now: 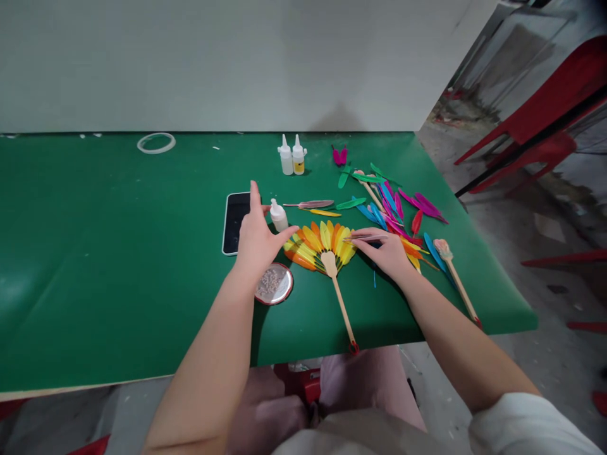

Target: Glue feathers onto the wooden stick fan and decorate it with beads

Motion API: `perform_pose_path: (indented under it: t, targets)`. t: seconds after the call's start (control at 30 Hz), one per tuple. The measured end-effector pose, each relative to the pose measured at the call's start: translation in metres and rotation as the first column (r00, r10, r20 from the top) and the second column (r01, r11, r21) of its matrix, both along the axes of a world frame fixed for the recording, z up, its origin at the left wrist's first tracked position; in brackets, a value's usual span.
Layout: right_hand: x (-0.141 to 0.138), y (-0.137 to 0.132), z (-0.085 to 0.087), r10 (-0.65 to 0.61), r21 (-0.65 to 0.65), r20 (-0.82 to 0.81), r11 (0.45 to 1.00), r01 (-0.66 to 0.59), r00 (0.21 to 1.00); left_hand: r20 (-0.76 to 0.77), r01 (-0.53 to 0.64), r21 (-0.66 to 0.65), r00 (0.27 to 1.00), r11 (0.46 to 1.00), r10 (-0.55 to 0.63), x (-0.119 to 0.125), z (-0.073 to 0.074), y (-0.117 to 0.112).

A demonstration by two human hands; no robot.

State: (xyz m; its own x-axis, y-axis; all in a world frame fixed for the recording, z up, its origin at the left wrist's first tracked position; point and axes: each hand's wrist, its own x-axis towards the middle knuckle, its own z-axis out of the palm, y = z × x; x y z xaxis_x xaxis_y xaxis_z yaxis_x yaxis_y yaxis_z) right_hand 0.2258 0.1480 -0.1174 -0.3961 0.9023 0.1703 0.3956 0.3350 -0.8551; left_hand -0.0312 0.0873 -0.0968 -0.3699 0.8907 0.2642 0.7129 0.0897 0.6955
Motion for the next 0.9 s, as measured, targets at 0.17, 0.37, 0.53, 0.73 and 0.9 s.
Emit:
perform_pose_path:
  t: [0.17, 0.37, 0.53, 0.73, 0.9]
  targets:
    - [0.0000, -0.0014, 0.0018, -0.003, -0.089, -0.074, 0.996, -0.004, 0.997, 0.016, 0.005, 0.015, 1.000, 1.000, -0.006, 0.0005, 0.0023, -0.0021]
    - [-0.0004, -0.0021, 0.0043, -0.014, -0.095, -0.073, 0.995, 0.007, 0.997, 0.034, 0.015, 0.038, 0.999, 0.999, -0.016, 0.0014, 0.0030, -0.0027]
    - [0.0016, -0.0014, 0.0049, -0.024, -0.075, -0.079, 0.997, 0.018, 0.997, 0.054, 0.018, 0.047, 0.998, 0.999, -0.020, 0.0010, 0.0042, -0.0035]
    - [0.0031, 0.0012, 0.0058, -0.062, -0.090, -0.146, 0.995, 0.049, 0.987, 0.062, 0.007, 0.004, 0.998, 1.000, -0.007, 0.0007, 0.0027, -0.0031]
    - [0.0018, 0.0045, 0.0037, -0.093, -0.121, -0.207, 0.990, 0.069, 0.974, 0.056, 0.016, 0.020, 0.998, 1.000, -0.017, -0.0014, 0.0036, -0.0033]
